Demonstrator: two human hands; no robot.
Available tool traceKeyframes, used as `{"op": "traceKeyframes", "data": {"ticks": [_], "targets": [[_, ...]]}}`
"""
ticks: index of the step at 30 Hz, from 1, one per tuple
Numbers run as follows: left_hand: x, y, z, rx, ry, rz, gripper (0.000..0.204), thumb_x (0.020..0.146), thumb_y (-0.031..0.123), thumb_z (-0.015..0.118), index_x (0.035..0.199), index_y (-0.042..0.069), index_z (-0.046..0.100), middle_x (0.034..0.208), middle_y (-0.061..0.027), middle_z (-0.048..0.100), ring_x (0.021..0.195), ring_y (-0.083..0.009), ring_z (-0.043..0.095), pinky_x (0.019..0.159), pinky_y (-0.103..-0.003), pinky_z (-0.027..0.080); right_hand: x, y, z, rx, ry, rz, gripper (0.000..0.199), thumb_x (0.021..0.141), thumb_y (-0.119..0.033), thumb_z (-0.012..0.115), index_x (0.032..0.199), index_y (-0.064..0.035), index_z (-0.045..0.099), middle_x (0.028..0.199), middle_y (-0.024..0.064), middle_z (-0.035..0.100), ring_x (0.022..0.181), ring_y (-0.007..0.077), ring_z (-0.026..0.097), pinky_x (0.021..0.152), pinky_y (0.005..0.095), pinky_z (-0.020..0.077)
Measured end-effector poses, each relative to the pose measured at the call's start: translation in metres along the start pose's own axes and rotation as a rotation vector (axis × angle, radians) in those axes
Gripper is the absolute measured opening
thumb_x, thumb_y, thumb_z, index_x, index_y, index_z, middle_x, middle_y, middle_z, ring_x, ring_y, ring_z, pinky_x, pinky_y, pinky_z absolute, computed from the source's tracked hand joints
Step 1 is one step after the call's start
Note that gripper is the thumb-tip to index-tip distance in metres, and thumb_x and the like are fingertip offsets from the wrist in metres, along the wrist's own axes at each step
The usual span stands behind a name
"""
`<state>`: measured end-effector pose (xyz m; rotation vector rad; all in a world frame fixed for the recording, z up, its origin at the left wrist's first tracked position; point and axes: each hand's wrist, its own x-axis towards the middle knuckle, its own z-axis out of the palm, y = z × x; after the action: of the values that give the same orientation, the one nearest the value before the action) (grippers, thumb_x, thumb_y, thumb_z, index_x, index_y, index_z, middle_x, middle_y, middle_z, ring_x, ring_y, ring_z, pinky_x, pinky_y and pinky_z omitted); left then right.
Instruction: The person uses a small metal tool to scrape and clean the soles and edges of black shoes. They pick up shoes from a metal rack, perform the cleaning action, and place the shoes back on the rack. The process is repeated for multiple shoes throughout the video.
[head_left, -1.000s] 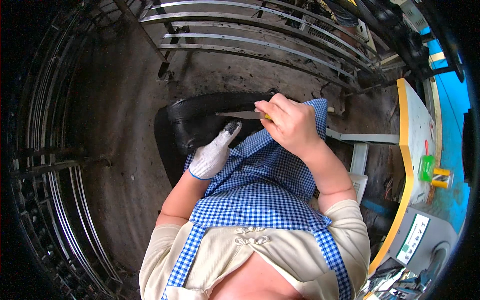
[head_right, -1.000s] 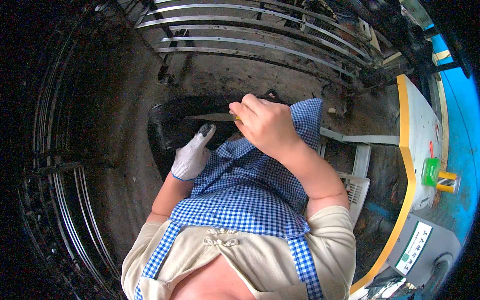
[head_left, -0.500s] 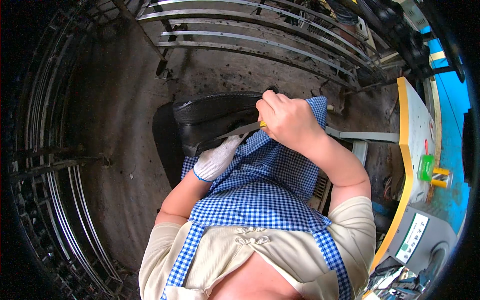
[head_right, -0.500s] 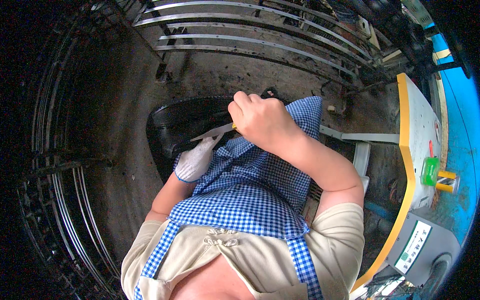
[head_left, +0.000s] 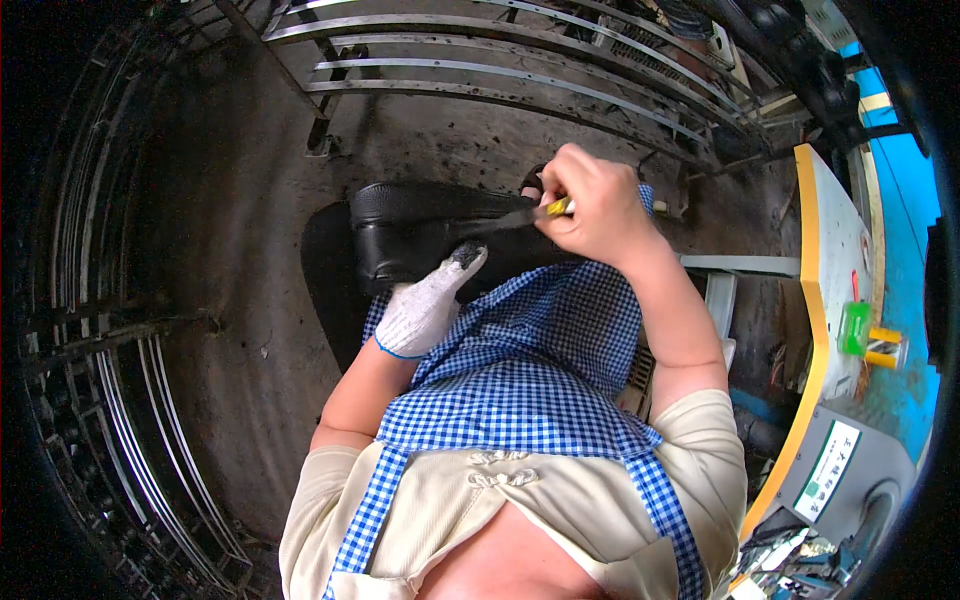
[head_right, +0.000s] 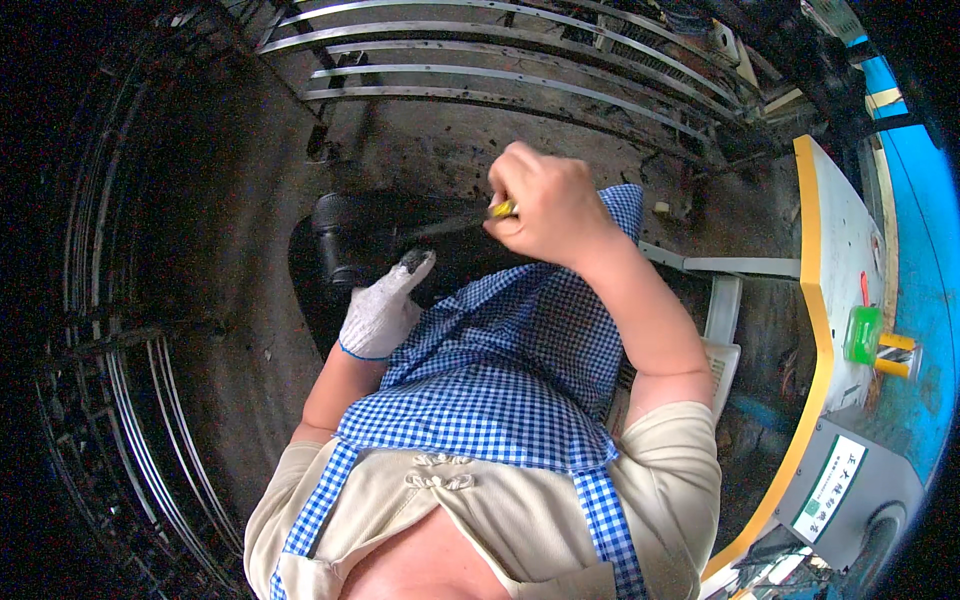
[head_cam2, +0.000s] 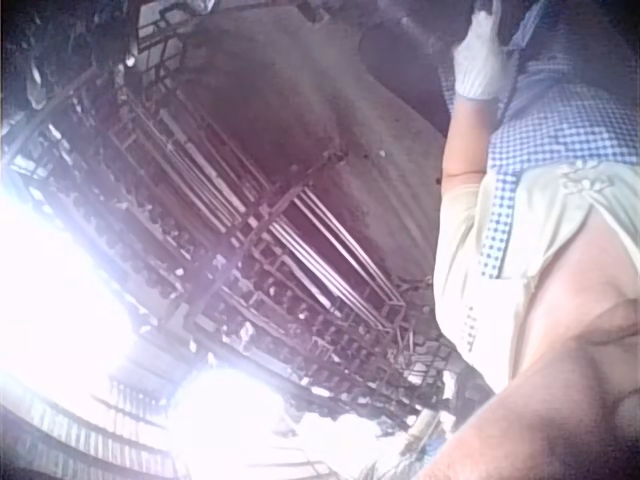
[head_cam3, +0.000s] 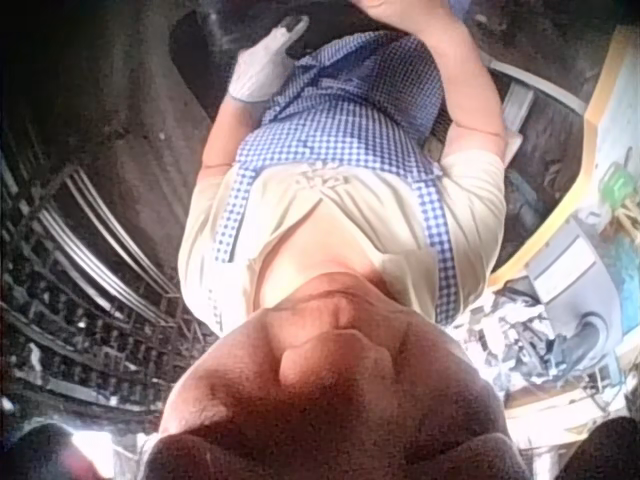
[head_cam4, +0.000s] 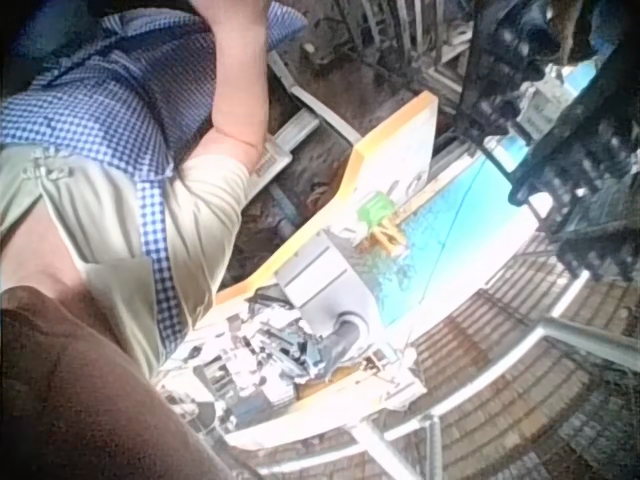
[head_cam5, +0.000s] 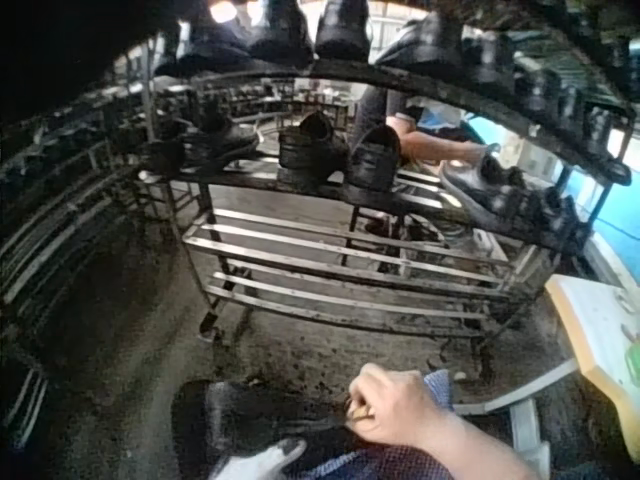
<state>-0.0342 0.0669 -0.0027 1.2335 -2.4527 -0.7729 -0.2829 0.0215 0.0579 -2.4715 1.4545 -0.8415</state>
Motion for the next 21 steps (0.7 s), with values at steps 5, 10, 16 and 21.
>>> {"op": "traceKeyframes", "data": {"ticks": [5,10,16,21], "targets": [[0.011,0.011,-0.019,-0.212,0.152,0.086,0.057,0.065,-0.003,0.063,0.121,0.007,0.06,0.116,-0.0203,0.063,0.106,-0.0332,0.062,0.092,-0.038,0.05,-0.014,0.006,-0.01,0.09,-0.004,0.318,0.024,0.069,-0.009,0.072,0.08,-0.0056,0.051,0.075,0.0086,0.061,0.069,0.0261,0.064,0.06,0.0353,0.0501],[0.011,0.0,-0.013,-0.243,0.206,0.055,0.04,0.077,0.003,0.065,0.117,0.004,0.061,0.115,-0.02,0.063,0.107,-0.0322,0.063,0.094,-0.04,0.049,-0.043,0.015,-0.016,0.376,-0.102,0.433,0.052,0.07,-0.033,0.082,0.11,-0.0076,0.061,0.096,0.0094,0.069,0.087,0.0249,0.068,0.077,0.036,0.0528],[0.036,0.019,-0.021,-1.983,0.14,-0.562,0.035,0.093,0.018,0.054,0.123,0.001,0.053,0.123,-0.0168,0.059,0.112,-0.03,0.059,0.096,-0.042,0.049,-0.079,0.007,-0.013,0.198,-0.066,0.466,0.064,0.062,-0.028,0.087,0.116,-0.006,0.061,0.108,0.0165,0.067,0.099,0.0293,0.066,0.084,0.0362,0.0522],[0.024,-0.002,-0.002,-0.548,-0.159,-0.19,0.037,0.079,0.021,0.073,0.112,0.004,0.064,0.103,-0.0105,0.068,0.089,-0.019,0.065,0.079,-0.033,0.052,-0.084,0.026,-0.019,0.288,0.147,0.534,0.062,0.063,-0.029,0.088,0.113,-0.004,0.061,0.099,0.0126,0.069,0.091,0.0217,0.068,0.081,0.0324,0.0521]]}}
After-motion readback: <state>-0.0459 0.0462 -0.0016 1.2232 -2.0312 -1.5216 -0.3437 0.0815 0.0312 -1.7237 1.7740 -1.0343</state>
